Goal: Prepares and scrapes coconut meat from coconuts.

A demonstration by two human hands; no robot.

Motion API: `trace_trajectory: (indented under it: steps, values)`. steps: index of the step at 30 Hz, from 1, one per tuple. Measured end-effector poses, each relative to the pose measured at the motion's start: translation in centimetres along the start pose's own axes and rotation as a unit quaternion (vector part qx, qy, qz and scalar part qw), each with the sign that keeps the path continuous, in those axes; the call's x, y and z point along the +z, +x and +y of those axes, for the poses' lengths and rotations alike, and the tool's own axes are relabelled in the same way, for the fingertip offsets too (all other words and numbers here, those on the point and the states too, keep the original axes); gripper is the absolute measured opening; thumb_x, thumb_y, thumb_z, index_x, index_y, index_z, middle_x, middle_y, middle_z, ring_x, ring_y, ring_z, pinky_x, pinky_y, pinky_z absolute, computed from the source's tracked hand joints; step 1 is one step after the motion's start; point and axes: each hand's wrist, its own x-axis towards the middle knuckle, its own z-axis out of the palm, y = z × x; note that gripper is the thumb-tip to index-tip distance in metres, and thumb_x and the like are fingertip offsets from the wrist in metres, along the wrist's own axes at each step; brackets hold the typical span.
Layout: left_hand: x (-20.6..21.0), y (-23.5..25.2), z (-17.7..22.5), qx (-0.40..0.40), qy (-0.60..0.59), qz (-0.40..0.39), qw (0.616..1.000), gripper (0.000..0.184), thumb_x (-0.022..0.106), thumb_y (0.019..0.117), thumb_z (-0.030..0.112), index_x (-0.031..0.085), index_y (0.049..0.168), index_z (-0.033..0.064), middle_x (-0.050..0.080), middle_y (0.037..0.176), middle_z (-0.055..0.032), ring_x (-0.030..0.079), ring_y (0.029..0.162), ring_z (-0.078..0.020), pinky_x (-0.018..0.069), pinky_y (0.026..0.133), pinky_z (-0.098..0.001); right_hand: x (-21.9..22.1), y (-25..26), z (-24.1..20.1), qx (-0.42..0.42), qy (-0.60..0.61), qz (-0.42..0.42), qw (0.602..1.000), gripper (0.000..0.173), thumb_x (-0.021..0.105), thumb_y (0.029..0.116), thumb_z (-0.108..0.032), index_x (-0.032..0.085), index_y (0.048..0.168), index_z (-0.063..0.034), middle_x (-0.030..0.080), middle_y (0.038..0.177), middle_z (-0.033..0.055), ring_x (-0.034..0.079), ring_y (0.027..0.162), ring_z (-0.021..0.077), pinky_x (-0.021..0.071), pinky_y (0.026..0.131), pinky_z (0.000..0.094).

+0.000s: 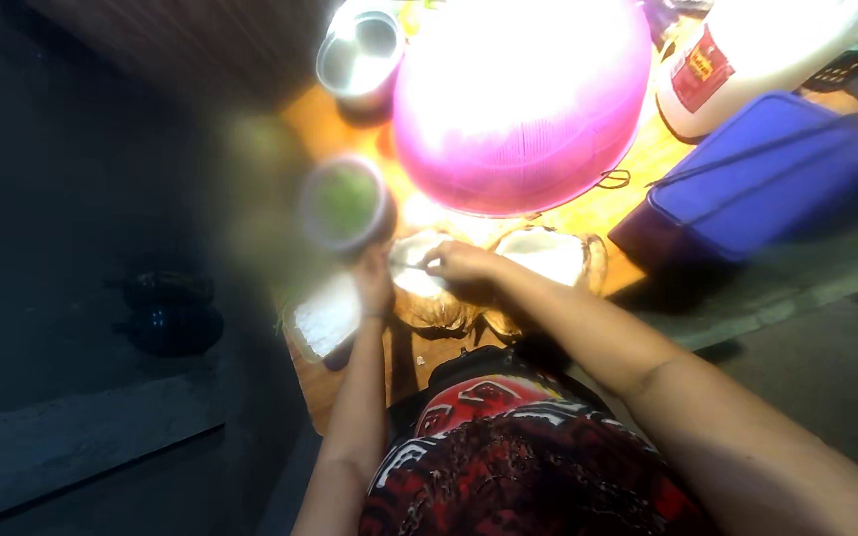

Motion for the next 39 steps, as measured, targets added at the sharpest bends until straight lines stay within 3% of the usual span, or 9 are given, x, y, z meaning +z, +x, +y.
trace_trajectory:
  steps: [5, 9, 12, 16, 20, 26, 33, 37, 39]
  values:
    - [-0.1, -0.3, -0.4, 0.01, -0.001, -0.001, 1.0, 0.03, 0.053, 0.1064, 0.016, 0.062, 0.13, -0.0005, 0.07, 0.106, -0.009, 0.065, 0.088, -0.0055, 0.0543, 0.083, -0.0243, -1.1, -1.1, 2.5, -0.002, -0.067, -0.084, 0.994, 0.022, 0.061, 0.1024, -0.019, 0.077, 0.118, -0.0152, 0.074, 0.106, 0.0139, 0.069, 0.103, 0.0335, 0.0513, 0.091, 0.0643]
    - [0.1, -0.1, -0.2, 0.005, 0.003, -0.002, 1.0, 0.031, 0.055, 0.1056, 0.017, 0.062, 0.131, 0.0003, 0.07, 0.107, -0.0093, 0.065, 0.088, -0.0059, 0.0542, 0.083, -0.0247, -1.1, -0.3, 1.8, -0.039, -0.029, 0.011, 0.999, 0.025, 0.059, 0.1043, -0.018, 0.076, 0.121, -0.0108, 0.073, 0.111, 0.0182, 0.068, 0.106, 0.0354, 0.05, 0.095, 0.0618]
    - [-0.2, -0.3, -0.2, 0.006, -0.002, -0.005, 1.0, 0.032, 0.057, 0.1047, 0.018, 0.062, 0.131, 0.0017, 0.07, 0.108, -0.0083, 0.065, 0.09, -0.0059, 0.0547, 0.084, -0.0254, -1.0, -1.0, -0.5, -0.01, -0.046, -0.066, 0.997, 0.028, 0.055, 0.1067, -0.015, 0.071, 0.129, -0.0079, 0.07, 0.119, 0.0201, 0.066, 0.113, 0.0355, 0.0481, 0.101, 0.0573]
    - [-0.3, -0.5, -0.8, 0.024, 0.006, -0.005, 1.0, 0.032, 0.055, 0.1055, 0.018, 0.062, 0.131, -0.0007, 0.07, 0.113, -0.0118, 0.066, 0.097, -0.0085, 0.0546, 0.09, -0.0274, -2.0, -0.9, 1.5, -0.019, -0.11, -0.105, 0.988, 0.022, 0.063, 0.1023, -0.018, 0.077, 0.117, -0.0125, 0.074, 0.107, 0.0162, 0.068, 0.104, 0.0356, 0.0507, 0.09, 0.0643]
    - [-0.2, -0.2, -0.4, 0.013, 0.021, -0.006, 1.0, 0.032, 0.055, 0.106, 0.02, 0.063, 0.131, 0.0012, 0.07, 0.114, -0.0119, 0.067, 0.098, -0.0101, 0.0541, 0.091, -0.0294, -1.2, 0.2, 0.8, -0.043, -0.055, -0.011, 0.997, 0.025, 0.059, 0.1042, -0.019, 0.076, 0.119, -0.0088, 0.073, 0.105, 0.0188, 0.069, 0.097, 0.0347, 0.0523, 0.088, 0.0596]
    - [-0.4, -0.5, -1.1, 0.02, 0.0, 0.007, 1.0, 0.03, 0.056, 0.1054, 0.018, 0.064, 0.13, 0.0012, 0.071, 0.11, -0.0098, 0.067, 0.092, -0.0072, 0.0554, 0.086, -0.0262, -0.7, -1.3, 2.9, -0.043, -0.072, -0.079, 0.993, 0.022, 0.062, 0.102, -0.017, 0.078, 0.116, -0.0126, 0.075, 0.104, 0.0157, 0.07, 0.102, 0.0349, 0.0521, 0.091, 0.0635]
    - [-0.2, -0.2, -1.1, 0.028, -0.002, 0.003, 1.0, 0.028, 0.056, 0.1051, 0.016, 0.064, 0.128, 0.0008, 0.072, 0.106, -0.0097, 0.068, 0.091, -0.0074, 0.0559, 0.085, -0.0266, 0.8, -1.1, 2.3, -0.052, -0.005, -0.023, 0.998, 0.025, 0.059, 0.1046, -0.017, 0.075, 0.123, -0.0109, 0.073, 0.102, 0.0166, 0.068, 0.091, 0.0309, 0.0527, 0.087, 0.0568]
    - [-0.3, -0.5, -1.5, 0.036, -0.001, 0.007, 0.999, 0.03, 0.057, 0.1044, 0.017, 0.064, 0.129, 0.0022, 0.071, 0.108, -0.0079, 0.066, 0.09, -0.0056, 0.0551, 0.084, -0.0248, -1.3, -3.3, 1.9, -0.003, -0.043, -0.095, 0.995, 0.025, 0.058, 0.1058, -0.016, 0.075, 0.124, -0.0115, 0.074, 0.111, 0.0154, 0.069, 0.107, 0.0309, 0.0505, 0.098, 0.0564]
    - [-0.2, -0.4, -1.5, 0.036, -0.011, 0.005, 0.999, 0.03, 0.058, 0.1046, 0.017, 0.064, 0.129, 0.0017, 0.071, 0.106, -0.0077, 0.066, 0.087, -0.0053, 0.0552, 0.081, -0.0245, -1.7, -3.2, 1.6, 0.009, -0.036, -0.068, 0.997, 0.025, 0.059, 0.1056, -0.018, 0.075, 0.124, -0.0134, 0.074, 0.105, 0.0145, 0.069, 0.097, 0.0286, 0.0524, 0.092, 0.0542]
